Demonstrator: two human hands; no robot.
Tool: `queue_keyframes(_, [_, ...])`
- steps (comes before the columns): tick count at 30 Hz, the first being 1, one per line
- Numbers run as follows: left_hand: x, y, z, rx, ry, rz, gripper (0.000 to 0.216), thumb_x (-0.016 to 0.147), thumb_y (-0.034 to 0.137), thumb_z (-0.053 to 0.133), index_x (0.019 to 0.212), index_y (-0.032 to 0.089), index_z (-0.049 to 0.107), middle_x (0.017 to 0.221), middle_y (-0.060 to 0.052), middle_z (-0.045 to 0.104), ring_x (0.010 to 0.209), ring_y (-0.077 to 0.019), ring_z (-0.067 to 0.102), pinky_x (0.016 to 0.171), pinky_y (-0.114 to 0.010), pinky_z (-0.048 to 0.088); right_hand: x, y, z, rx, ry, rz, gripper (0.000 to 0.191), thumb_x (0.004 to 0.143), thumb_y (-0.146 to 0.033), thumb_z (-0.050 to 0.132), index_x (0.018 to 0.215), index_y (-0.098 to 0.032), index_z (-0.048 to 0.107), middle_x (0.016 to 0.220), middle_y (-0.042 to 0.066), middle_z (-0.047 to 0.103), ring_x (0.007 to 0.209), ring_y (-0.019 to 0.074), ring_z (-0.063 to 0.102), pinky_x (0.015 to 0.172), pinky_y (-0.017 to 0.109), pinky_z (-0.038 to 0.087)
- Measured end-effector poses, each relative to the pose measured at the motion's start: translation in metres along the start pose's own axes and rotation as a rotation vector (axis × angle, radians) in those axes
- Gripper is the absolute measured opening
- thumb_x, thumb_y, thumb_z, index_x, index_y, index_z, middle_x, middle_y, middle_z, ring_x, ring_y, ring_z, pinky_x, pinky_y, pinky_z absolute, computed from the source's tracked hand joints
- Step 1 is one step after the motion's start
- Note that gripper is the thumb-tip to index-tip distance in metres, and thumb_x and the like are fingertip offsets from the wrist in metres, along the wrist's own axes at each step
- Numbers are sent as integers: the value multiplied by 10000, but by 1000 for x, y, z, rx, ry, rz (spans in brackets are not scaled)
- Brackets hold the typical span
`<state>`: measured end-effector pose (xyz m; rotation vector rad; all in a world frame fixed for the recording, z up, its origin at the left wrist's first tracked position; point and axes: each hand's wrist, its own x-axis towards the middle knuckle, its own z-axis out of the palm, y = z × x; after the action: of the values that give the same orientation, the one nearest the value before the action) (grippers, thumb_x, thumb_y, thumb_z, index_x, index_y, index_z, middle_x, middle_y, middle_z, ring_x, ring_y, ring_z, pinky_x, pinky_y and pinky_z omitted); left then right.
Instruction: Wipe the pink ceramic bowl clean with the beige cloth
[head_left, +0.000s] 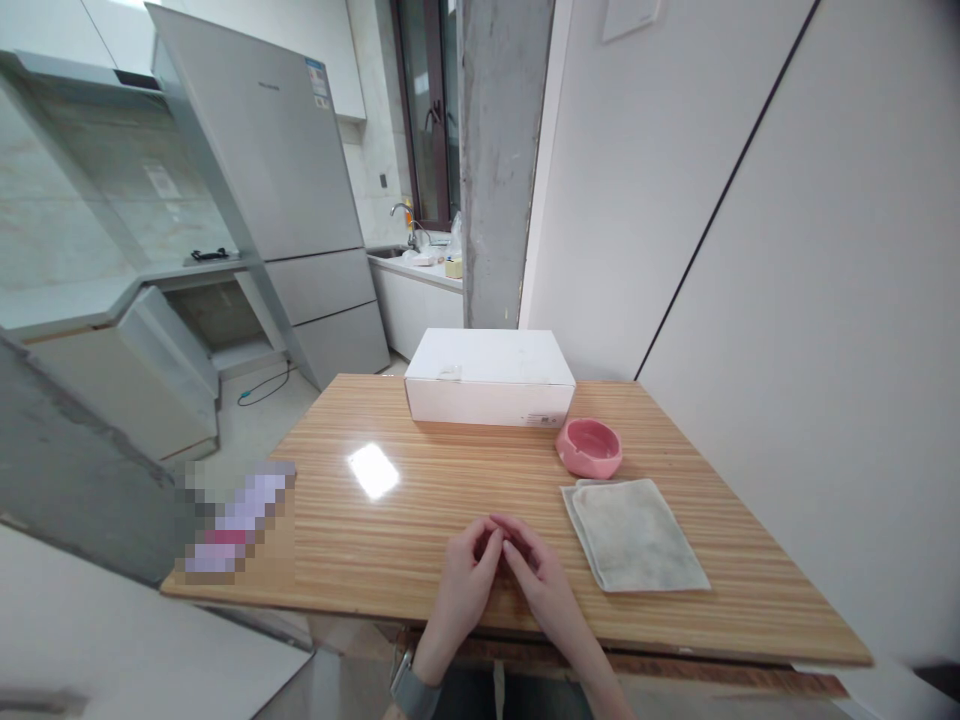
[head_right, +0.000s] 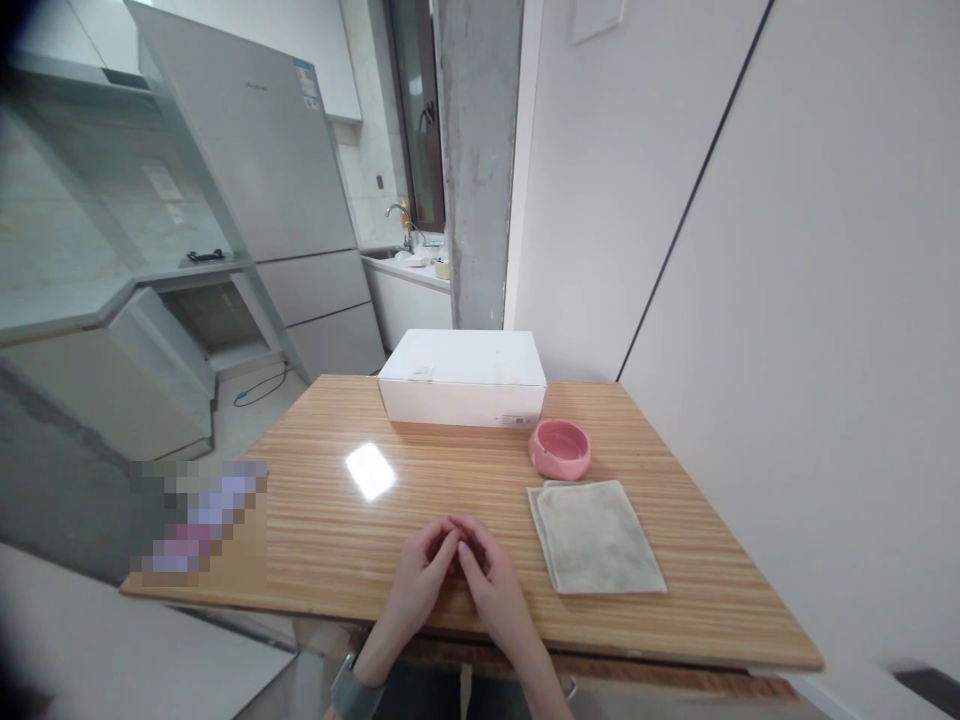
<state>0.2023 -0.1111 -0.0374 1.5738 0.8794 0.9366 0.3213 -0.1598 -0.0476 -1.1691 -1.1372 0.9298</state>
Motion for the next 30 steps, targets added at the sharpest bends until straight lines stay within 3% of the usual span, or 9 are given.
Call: queue_keyframes(30, [-1, -1, -1, 36, 1, 13, 289, 924, 366, 478, 805, 166, 650, 738, -32, 660, 687, -156, 581, 631, -246, 411, 0, -4, 0, -2, 5, 7, 304, 901, -396, 582, 1168, -277, 666, 1215, 75, 687, 1146, 239, 625, 1024, 419, 477])
